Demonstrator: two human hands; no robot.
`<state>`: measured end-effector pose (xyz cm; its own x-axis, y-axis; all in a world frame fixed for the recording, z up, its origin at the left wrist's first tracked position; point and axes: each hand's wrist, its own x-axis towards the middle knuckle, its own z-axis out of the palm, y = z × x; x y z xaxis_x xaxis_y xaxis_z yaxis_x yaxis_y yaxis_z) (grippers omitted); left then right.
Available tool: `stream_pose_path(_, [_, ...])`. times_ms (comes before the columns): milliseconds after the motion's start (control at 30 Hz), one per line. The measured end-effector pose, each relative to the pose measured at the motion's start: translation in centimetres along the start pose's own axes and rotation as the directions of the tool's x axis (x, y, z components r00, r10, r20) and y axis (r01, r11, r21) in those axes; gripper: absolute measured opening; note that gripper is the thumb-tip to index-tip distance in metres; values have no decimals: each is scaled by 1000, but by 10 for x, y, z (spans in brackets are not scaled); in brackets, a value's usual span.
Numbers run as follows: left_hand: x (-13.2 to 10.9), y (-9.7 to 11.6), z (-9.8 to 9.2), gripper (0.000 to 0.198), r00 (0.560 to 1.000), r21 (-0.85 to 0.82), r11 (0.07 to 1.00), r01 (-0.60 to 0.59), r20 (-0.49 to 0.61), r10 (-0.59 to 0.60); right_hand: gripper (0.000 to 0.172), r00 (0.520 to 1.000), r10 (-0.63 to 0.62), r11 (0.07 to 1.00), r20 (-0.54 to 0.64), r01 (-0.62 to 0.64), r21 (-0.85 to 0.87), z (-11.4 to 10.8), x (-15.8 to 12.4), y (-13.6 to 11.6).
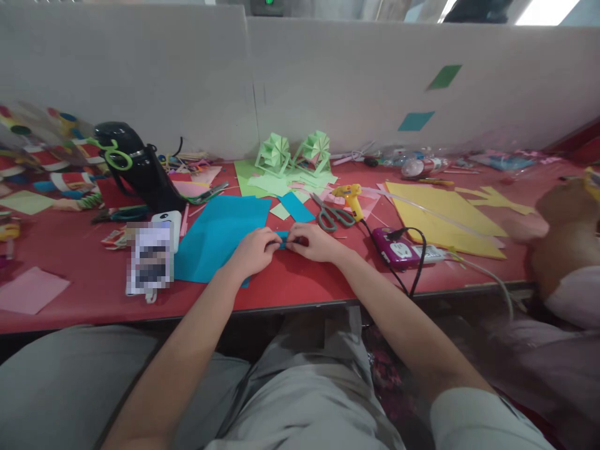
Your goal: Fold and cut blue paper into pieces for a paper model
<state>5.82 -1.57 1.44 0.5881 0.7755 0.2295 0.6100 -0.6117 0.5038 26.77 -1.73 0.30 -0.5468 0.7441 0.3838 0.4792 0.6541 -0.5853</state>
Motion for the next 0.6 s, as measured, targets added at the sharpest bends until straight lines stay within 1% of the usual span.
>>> stream_pose_path(67, [1,0,1,20,1000,-16,1000,14,-10,-15,11,1000,15,1000,-17,-15,-4,1,1,0])
stream_pose_path(167, [1,1,2,21,999,-48,998,35,-27,-36,14,1000,3,1000,-27,-3,-2,2,1,1])
stream_pose_path(267, [1,2,2,23,996,-125,989,78,-40,-84,15,1000,2,1000,-20,-2,30,3,1,5])
stream_pose_path(367, [1,0,3,20,991,-194,974,114,-51,-126,18,999,41,996,-19,-40,75,3,1,9])
stream_pose_path(467, [1,-1,5,17,990,-200,973,113,-64,-128,18,998,59,994,-22,-57,91,1,0,10])
stream_pose_path(600, [1,-1,3,18,994,-163,983,87,-58,-98,14,999,43,997,-3,-43,69,0,1,6])
